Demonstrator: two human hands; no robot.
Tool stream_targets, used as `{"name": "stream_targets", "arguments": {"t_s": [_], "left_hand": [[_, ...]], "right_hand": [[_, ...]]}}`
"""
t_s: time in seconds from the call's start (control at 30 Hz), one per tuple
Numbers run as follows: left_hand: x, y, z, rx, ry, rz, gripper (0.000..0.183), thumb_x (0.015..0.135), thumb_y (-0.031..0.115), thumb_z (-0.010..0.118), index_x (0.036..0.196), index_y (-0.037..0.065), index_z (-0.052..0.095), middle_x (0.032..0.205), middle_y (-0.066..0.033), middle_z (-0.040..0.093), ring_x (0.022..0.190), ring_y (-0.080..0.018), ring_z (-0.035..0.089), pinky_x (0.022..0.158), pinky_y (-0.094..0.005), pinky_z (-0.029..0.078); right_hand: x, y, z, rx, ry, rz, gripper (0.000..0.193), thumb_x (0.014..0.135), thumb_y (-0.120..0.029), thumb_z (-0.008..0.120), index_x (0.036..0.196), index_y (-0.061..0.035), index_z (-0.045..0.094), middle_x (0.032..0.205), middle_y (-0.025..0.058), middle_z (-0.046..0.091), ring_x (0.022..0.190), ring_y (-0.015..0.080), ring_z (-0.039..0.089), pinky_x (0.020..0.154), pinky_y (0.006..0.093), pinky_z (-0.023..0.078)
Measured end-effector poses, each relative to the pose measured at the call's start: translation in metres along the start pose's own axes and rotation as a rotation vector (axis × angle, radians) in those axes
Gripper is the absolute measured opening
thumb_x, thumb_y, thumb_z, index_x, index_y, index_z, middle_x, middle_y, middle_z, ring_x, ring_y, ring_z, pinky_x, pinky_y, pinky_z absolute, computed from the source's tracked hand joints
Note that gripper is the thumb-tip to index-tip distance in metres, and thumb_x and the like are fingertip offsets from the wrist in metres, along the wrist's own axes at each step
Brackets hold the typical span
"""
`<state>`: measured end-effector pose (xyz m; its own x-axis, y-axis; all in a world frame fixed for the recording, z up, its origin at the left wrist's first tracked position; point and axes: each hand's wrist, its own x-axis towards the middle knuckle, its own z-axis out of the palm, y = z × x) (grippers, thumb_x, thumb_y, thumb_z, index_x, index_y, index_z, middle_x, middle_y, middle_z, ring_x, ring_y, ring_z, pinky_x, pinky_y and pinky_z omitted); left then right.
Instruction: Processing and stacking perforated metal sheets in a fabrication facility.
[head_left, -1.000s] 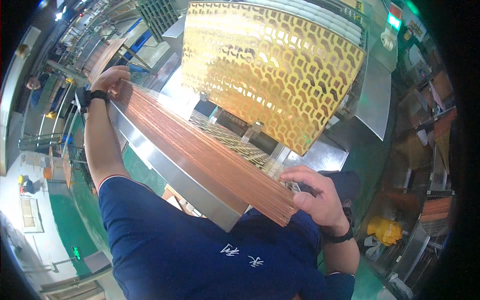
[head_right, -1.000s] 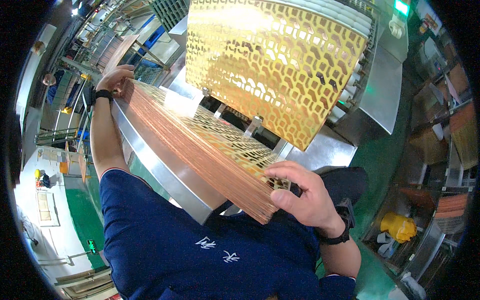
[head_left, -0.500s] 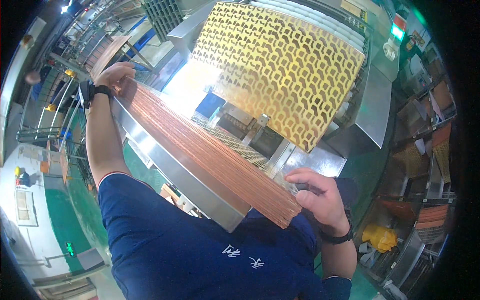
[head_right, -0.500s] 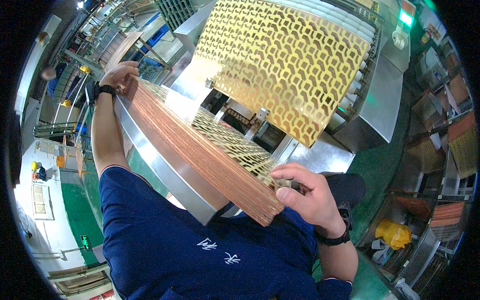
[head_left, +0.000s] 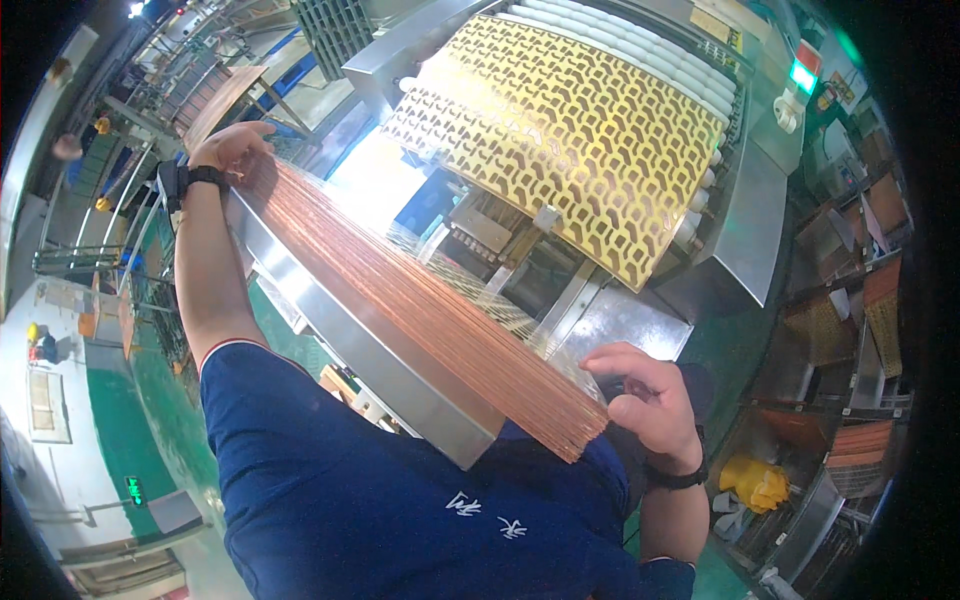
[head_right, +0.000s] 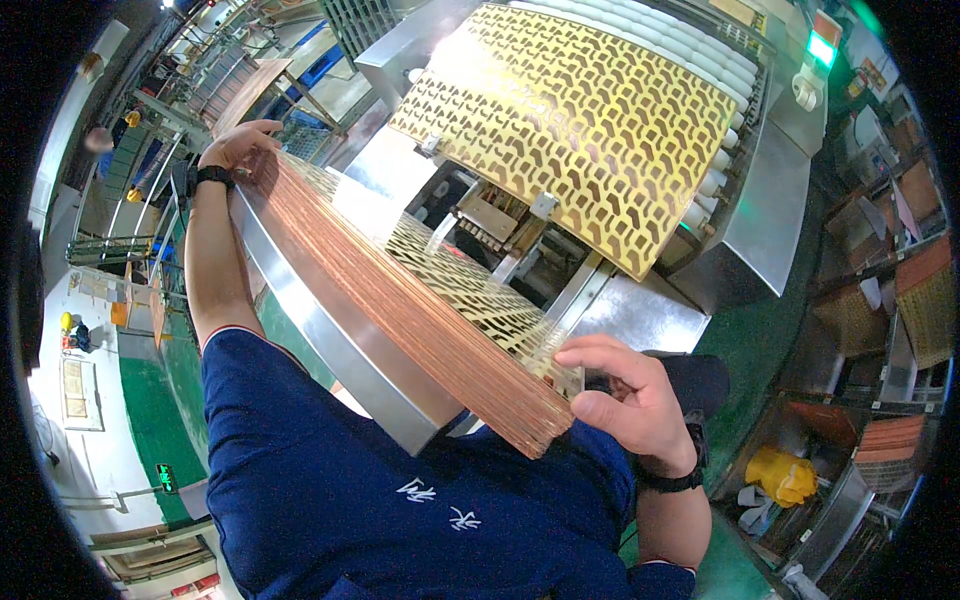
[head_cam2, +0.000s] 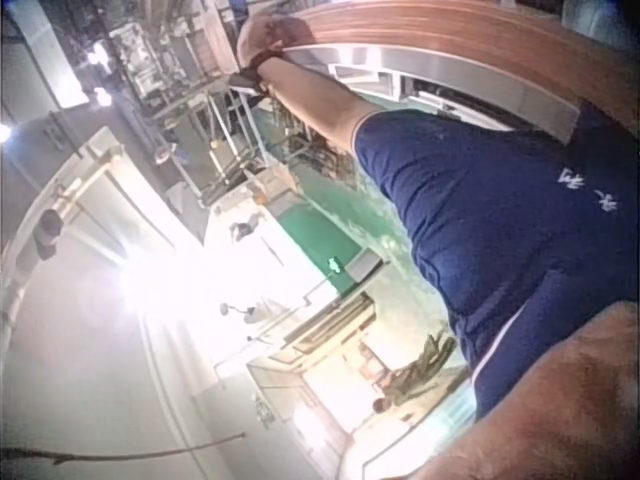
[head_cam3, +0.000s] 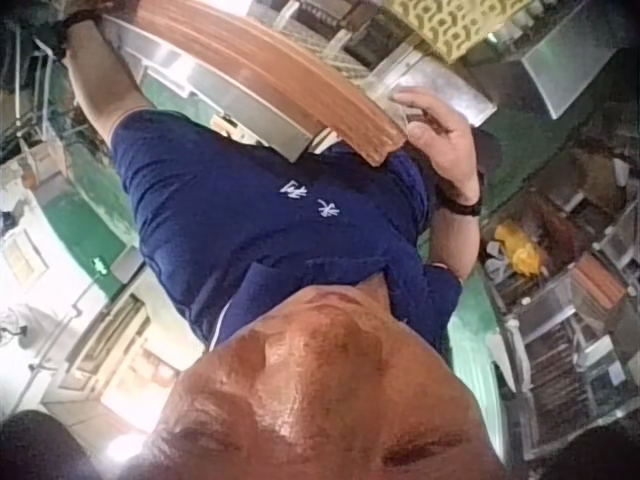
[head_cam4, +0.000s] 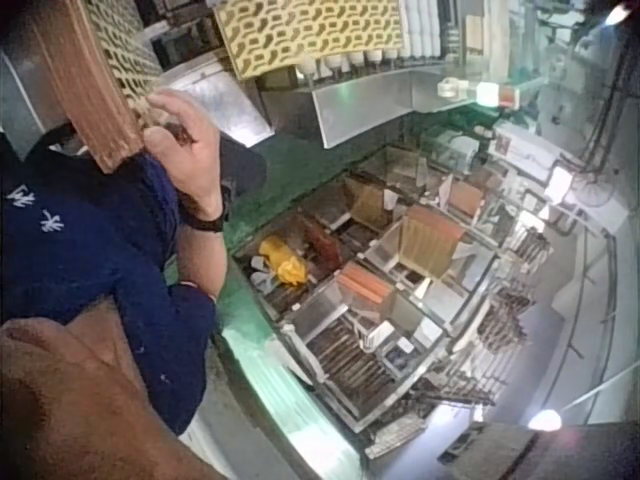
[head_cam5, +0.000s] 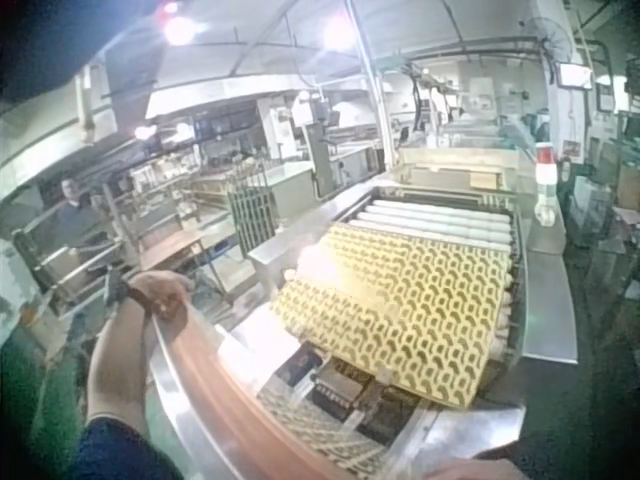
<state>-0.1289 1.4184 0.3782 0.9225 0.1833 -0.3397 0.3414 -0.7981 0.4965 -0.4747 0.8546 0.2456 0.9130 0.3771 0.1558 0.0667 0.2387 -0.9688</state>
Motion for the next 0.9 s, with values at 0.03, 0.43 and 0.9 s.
{"name": "stream_targets", "arguments": {"t_s": [0.03,0.43,0.9], "left_hand": [[-0.001,0.001,0.0,-0.025,-0.007,-0.024,0.07,0.08,0.02,0.075,0.145,0.014,0.051,0.11,-0.006,0.066,0.082,-0.0144,0.058,0.068,-0.0315,0.05],[-0.002,-0.005,-0.001,0.037,0.024,0.051,0.057,0.092,0.033,0.07,0.142,0.012,0.053,0.093,-0.0015,0.061,0.075,-0.0124,0.055,0.068,-0.0312,0.047],[0.073,-0.052,-0.026,0.536,0.077,0.757,0.053,0.099,0.053,0.05,0.087,0.003,0.063,0.07,-0.0012,0.055,0.063,-0.0132,0.049,0.057,-0.0324,0.042]], "right_hand": [[0.001,-0.002,-0.001,-0.027,-0.004,0.002,0.04,0.089,-0.021,0.074,0.12,0.0028,0.065,0.123,0.0154,0.062,0.116,0.0239,0.057,0.102,0.035,0.041],[0.0,-0.011,0.004,-0.12,0.159,-0.044,0.033,0.086,-0.013,0.072,0.115,0.003,0.067,0.118,0.0143,0.064,0.11,0.0217,0.059,0.098,0.0325,0.043],[0.012,0.001,0.006,-0.53,0.184,-0.265,0.035,0.089,-0.028,0.075,0.112,-0.003,0.07,0.112,0.0154,0.068,0.103,0.0299,0.067,0.09,0.0384,0.053]]}}
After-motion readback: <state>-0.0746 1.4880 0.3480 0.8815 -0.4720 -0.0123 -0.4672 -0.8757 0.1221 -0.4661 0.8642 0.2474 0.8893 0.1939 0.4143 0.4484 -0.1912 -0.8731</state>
